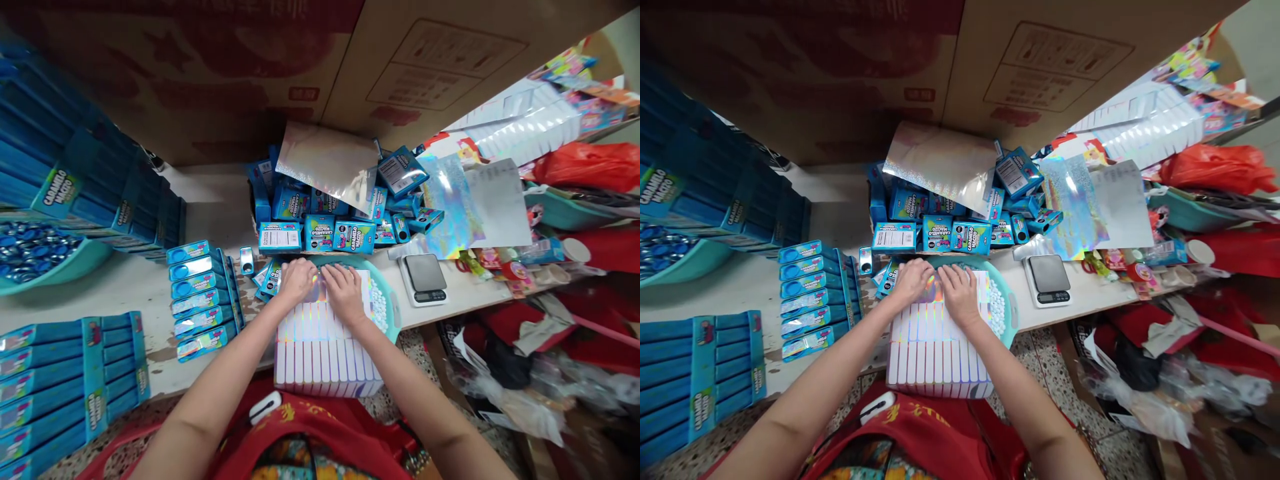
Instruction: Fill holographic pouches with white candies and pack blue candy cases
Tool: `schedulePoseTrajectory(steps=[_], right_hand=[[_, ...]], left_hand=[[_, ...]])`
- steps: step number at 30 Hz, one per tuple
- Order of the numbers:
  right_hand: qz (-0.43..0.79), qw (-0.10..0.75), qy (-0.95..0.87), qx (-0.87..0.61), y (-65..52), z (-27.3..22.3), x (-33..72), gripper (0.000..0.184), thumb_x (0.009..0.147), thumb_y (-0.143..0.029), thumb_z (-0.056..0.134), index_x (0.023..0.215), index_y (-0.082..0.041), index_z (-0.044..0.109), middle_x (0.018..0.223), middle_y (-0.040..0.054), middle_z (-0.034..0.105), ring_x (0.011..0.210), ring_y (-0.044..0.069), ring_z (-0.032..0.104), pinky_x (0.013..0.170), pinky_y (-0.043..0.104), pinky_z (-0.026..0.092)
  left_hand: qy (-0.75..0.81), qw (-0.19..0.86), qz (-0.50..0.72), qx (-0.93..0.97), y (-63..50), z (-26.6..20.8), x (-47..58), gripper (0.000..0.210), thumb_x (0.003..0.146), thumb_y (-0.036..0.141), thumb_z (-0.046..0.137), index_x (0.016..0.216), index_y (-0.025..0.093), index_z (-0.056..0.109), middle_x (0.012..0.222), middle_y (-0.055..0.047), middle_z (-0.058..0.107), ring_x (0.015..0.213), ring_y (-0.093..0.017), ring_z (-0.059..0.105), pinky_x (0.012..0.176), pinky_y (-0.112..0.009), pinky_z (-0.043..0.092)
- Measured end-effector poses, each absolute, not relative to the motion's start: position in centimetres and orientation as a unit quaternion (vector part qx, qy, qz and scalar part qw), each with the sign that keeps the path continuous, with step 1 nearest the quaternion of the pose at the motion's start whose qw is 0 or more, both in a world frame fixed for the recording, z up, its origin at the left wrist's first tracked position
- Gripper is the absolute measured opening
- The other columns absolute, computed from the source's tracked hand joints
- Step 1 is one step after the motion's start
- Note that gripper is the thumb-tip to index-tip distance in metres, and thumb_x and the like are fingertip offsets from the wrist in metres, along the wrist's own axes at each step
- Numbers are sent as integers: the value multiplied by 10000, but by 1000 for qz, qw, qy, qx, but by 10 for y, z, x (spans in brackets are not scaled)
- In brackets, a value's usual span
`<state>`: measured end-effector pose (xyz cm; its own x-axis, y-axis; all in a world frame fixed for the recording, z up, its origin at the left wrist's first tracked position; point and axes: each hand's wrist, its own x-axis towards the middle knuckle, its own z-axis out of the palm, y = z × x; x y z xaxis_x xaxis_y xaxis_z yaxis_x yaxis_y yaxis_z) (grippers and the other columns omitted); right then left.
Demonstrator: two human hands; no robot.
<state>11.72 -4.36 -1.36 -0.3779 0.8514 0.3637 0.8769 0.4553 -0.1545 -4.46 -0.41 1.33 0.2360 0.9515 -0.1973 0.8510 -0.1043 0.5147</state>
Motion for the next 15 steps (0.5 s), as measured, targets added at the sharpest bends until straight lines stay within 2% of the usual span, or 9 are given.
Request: schedulePoseTrajectory(steps=[5,10,15], right_hand=[[-45,194,-833,-517,-55,-17,121,365,928,-205,489,1290,-251,512,1321,70,557,1240,259,463,1032,474,306],[-27,217,-817,-534,-54,-20,115,395,925,-241,488,1313,-167,480,1308,116,559,1219,262,481,978,430,386],[-20,241,-808,-538,-58,-22,113,278,906,-240,522,1172,-184,581,1231,93,615,1203,267,489,969,440,393]], left_hand=[[604,279,105,739,-4,14,-43,287,900,278,377,812,202,640,935,-57,638,912,-211,552,722,-333,299],[591,290,111,745,-2,12,-44,285,886,265,380,783,194,636,914,-53,638,888,-196,560,710,-322,297],[598,299,108,736,-1,8,-43,261,872,253,402,781,193,639,921,-55,646,912,-196,563,710,-321,297]])
